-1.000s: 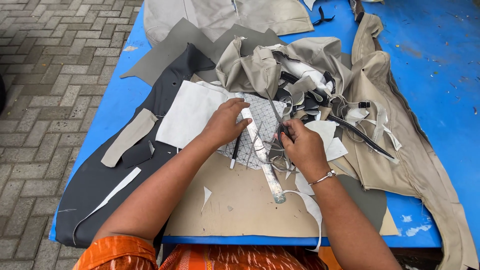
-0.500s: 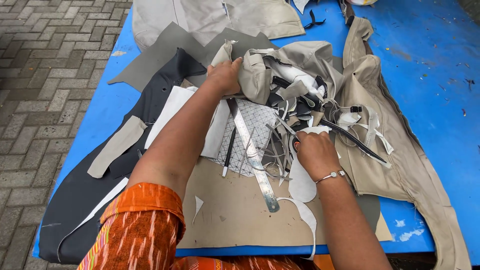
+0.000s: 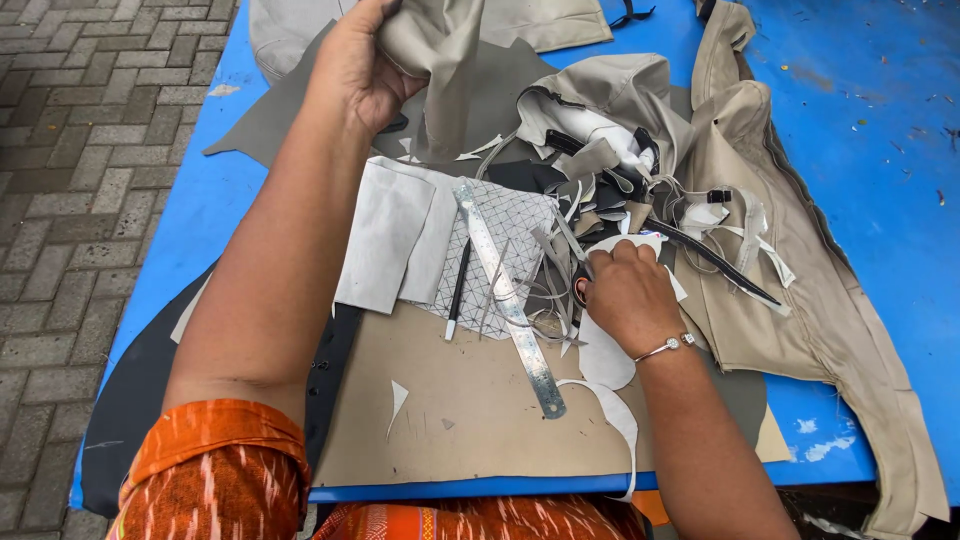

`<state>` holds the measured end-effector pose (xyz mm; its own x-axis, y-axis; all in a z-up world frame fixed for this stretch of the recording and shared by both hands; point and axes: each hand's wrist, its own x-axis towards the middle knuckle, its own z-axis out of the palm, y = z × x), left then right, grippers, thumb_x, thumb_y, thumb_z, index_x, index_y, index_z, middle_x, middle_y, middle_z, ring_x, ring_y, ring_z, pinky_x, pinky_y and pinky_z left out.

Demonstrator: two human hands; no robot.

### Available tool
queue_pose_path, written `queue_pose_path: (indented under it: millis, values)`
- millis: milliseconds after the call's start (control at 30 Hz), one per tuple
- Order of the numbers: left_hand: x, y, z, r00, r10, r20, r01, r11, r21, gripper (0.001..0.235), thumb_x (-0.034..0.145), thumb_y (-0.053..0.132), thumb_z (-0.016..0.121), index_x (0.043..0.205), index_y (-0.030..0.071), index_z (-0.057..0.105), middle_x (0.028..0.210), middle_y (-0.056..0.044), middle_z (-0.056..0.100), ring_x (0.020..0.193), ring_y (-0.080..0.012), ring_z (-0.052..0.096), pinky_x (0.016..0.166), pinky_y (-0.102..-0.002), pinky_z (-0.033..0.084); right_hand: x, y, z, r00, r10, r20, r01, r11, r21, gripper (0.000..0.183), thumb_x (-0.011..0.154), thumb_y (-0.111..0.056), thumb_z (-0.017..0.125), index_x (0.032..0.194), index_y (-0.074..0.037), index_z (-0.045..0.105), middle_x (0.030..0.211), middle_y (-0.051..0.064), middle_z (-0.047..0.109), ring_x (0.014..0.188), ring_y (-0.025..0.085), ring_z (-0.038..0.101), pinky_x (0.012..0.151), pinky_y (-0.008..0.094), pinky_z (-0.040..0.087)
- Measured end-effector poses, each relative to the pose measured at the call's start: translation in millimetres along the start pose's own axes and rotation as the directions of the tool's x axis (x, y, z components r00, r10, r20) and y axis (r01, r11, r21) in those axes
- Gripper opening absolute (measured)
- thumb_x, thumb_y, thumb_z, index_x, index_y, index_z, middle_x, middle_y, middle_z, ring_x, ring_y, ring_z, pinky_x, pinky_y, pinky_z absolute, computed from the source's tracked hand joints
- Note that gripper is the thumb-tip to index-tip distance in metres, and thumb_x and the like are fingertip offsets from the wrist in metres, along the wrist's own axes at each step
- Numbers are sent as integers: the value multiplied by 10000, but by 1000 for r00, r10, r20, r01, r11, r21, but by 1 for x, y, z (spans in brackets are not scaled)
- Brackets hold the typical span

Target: Marking and cutting leather pieces on a cutting table.

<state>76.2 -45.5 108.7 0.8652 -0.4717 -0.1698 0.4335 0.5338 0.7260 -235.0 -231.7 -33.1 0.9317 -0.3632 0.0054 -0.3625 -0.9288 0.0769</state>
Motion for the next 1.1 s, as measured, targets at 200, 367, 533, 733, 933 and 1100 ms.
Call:
queue_pose_path:
  millis: [200, 367, 533, 733, 933, 1100]
  values:
    - [-58, 21, -40, 989, 132, 59, -95, 901, -424, 179, 779, -98, 627, 954, -63, 612, 947, -210, 714, 837, -314, 707, 705, -391, 602, 5, 18, -26, 997, 38, 70, -49, 985, 163, 326, 943, -415, 620, 1092, -132, 682, 1122, 112, 710, 1075, 372, 624, 884, 487, 485]
    - [-122, 25, -43, 963, 271, -5, -264, 933, -245, 289, 794, -85, 681, 1071, -9, 654, 1038, -140, 720, 948, -267, 697, 868, -421, 610, 5, 2, -12, 977, 53, 208, -82, 988, 134, 397, 945, -393, 637, 1198, -93, 573, 1176, 174, 632, 1128, 397, 561, 917, 499, 484]
    - [-132, 11, -46, 857, 498, 130, -474, 862, -181, 300, 902, 111, 775, 1189, 112, 688, 1225, -79, 738, 1155, -219, 677, 1039, -374, 553, 6, -7, -30, 974, 100, 202, -116, 991, 68, 284, 916, -345, 586, 1060, -101, 614, 1131, 137, 704, 1022, 416, 662, 780, 551, 524]
    - [-132, -24, -48, 999, 0, -47, 14, 952, 305, 309, 873, 225, 600, 1128, 52, 578, 955, -31, 622, 878, -155, 598, 915, -294, 516, -1, 4, -35, 989, 31, 142, -143, 394, 908, 489, 826, -53, 645, 1313, -13, 650, 814, 108, 677, 703, 174, 611, 494, 222, 424]
    - [-56, -75, -86, 817, 27, 576, -567, 217, 794, 231, 881, 149, 628, 1075, 49, 704, 948, -53, 703, 964, -201, 658, 871, -330, 542, -32, -36, -75, 981, -172, -90, 61, -168, 984, 488, 855, -65, 674, 1329, 29, 612, 990, 159, 764, 893, 166, 710, 574, 149, 468]
    - [-73, -100, -81, 819, -67, 570, -559, 129, 819, 204, 905, 187, 705, 1087, 98, 725, 977, -116, 771, 945, -253, 751, 818, -413, 621, -20, -59, -57, 919, -36, -393, 371, -263, 891, 515, 926, -31, 616, 1420, 24, 483, 1191, 287, 691, 1125, 282, 664, 946, 318, 516]
